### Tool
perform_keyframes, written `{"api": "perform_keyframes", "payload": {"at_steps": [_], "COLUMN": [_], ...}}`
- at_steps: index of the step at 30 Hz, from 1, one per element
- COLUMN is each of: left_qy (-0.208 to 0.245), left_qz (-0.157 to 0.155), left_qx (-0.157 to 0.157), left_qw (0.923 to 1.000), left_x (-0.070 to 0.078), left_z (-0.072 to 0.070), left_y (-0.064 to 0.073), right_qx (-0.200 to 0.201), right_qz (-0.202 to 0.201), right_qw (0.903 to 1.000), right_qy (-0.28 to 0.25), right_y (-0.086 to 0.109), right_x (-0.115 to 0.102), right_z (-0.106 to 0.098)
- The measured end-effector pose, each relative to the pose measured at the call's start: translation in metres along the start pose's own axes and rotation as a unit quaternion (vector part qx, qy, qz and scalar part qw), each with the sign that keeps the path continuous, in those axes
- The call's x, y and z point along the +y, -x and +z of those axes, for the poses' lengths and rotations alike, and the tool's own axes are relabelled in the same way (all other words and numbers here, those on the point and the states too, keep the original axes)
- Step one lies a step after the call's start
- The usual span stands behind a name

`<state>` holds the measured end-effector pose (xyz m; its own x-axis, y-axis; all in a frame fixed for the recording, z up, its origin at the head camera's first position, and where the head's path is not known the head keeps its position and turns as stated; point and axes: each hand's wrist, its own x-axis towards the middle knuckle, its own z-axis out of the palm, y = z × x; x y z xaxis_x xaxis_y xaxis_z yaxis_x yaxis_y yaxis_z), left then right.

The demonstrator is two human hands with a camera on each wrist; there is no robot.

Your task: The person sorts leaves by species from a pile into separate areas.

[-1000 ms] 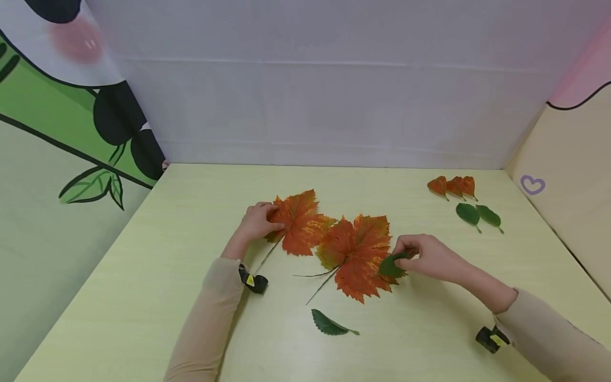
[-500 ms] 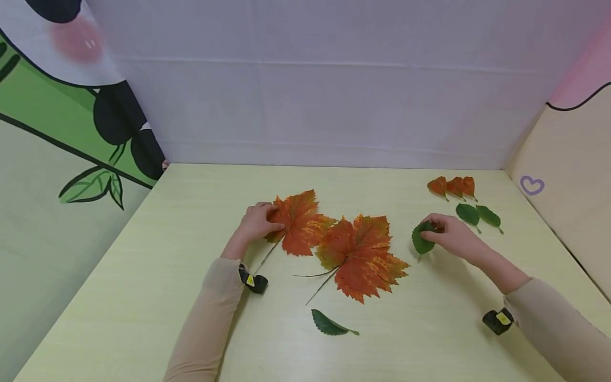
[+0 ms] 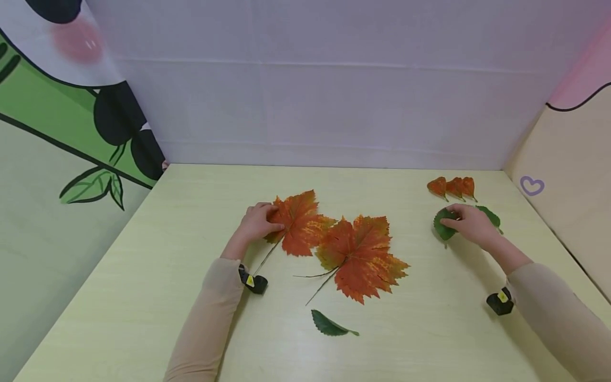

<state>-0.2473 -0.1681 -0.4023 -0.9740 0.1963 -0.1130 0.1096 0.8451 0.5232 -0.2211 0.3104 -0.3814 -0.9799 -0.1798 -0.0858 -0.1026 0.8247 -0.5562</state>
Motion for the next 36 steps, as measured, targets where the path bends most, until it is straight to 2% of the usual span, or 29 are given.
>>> {"api": "perform_keyframes", "payload": {"at_steps": [8, 16, 27, 36], "left_qy": [-0.003, -0.005, -0.007, -0.008], "left_qz": [-0.001, 0.002, 0.001, 0.003], "left_qx": [0.001, 0.002, 0.003, 0.003], "left_qw": [1.0, 1.0, 1.0, 1.0], "left_x": [0.0, -0.002, -0.001, -0.002], "left_z": [0.001, 0.002, 0.0, 0.002], "left_y": [0.001, 0.0, -0.003, -0.004], "right_qx": [0.041, 0.073, 0.11, 0.108], "right_qz": [0.052, 0.074, 0.091, 0.108], "right_qw": [0.9976, 0.9945, 0.9891, 0.9871], "right_qy": [0.02, 0.015, 0.035, 0.05], "right_y": [-0.008, -0.018, -0.028, -0.029], "right_x": [0.012, 0.026, 0.032, 0.032], "right_z": [-0.007, -0.005, -0.002, -0.001]}}
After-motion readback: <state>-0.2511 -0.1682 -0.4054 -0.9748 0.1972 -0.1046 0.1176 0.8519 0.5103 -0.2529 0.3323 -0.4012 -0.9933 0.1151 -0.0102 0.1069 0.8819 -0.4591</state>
